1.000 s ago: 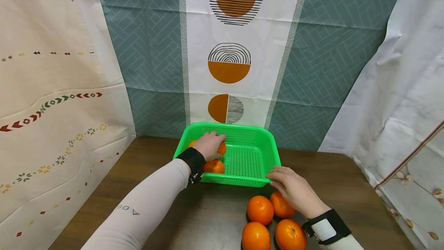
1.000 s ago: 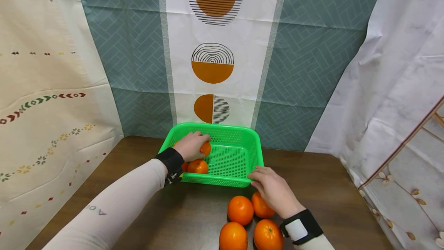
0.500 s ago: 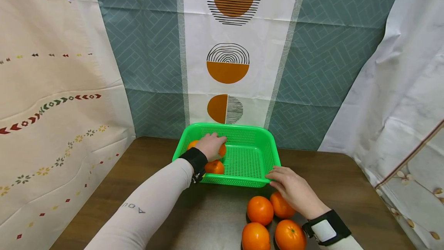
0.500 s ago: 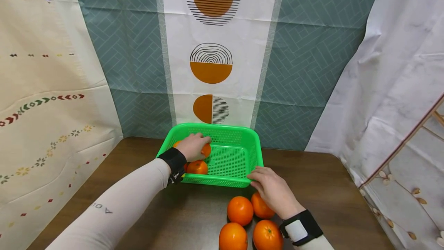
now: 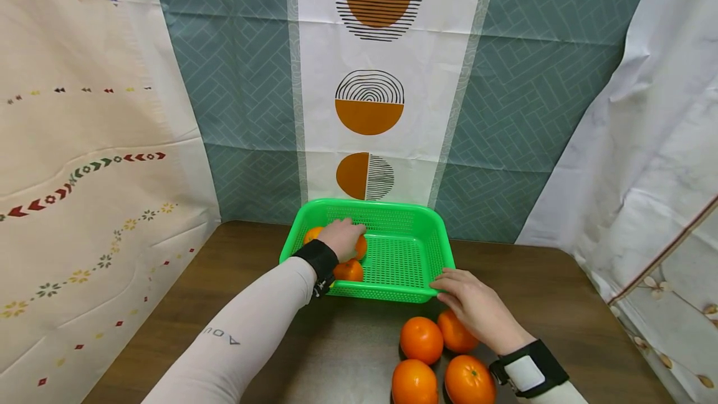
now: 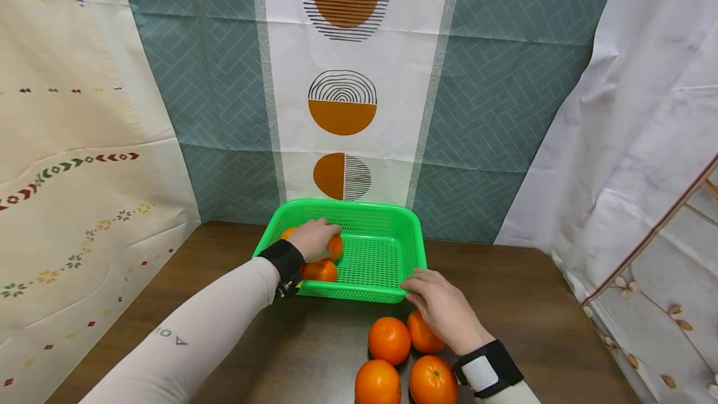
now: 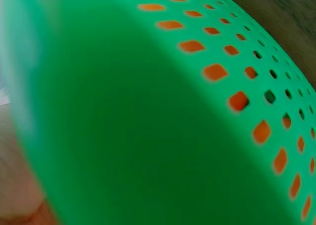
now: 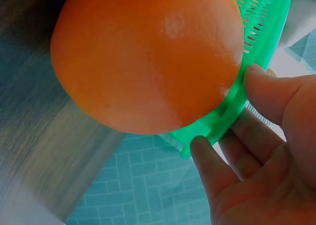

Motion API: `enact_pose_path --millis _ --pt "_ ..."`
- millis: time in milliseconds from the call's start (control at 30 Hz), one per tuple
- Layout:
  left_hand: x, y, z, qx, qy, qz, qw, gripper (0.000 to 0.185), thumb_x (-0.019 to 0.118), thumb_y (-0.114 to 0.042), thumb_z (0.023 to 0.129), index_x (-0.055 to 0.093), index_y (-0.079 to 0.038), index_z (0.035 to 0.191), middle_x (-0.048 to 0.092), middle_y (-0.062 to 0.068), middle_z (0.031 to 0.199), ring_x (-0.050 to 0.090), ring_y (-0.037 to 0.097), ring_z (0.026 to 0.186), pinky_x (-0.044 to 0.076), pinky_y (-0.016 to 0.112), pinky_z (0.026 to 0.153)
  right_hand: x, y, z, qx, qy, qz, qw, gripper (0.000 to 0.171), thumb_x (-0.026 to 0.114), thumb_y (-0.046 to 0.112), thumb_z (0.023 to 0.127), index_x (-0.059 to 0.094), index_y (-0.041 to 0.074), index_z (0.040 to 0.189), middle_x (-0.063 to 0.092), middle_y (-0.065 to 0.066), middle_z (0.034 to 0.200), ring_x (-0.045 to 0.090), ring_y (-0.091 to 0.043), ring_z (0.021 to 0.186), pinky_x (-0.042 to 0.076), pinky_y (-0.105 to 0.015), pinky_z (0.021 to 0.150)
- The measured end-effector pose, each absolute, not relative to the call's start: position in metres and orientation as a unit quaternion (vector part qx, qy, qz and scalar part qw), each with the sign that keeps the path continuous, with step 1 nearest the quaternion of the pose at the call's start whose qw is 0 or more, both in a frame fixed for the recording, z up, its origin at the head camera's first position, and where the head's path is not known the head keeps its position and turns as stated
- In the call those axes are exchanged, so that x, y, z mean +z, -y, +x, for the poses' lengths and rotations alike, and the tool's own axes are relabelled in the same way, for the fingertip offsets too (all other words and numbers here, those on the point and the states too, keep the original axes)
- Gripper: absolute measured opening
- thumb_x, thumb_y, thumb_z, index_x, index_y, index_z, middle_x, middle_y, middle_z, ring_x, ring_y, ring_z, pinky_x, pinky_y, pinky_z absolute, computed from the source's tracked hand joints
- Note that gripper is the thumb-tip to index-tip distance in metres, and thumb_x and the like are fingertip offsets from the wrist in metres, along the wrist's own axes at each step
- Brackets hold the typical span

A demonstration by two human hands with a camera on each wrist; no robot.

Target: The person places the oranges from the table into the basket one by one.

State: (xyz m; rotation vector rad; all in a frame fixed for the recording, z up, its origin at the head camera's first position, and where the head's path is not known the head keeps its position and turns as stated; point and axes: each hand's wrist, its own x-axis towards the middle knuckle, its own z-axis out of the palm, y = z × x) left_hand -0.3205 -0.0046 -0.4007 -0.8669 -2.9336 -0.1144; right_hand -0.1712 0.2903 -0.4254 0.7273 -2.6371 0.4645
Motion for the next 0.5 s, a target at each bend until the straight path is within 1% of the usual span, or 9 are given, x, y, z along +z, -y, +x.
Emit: enact_pose_path --millis 500 --pt "-0.3955 0.0052 -0.315 -0.035 0.957 -0.284 0.044 0.049 0.077 -0.014 0.091 0.062 -0.012 0.137 0.061 0.015 0.128 0.057 0.038 0.114 0.049 0.046 0.096 -0.4251 -0.2897 -0.1708 0.163 0.934 0.259 0.183 0.027 0.078 0.007 0.088 0.075 0.013 0.114 0.068 -0.005 0.121 0.058 -0.029 0.125 0.05 -0.049 0.098"
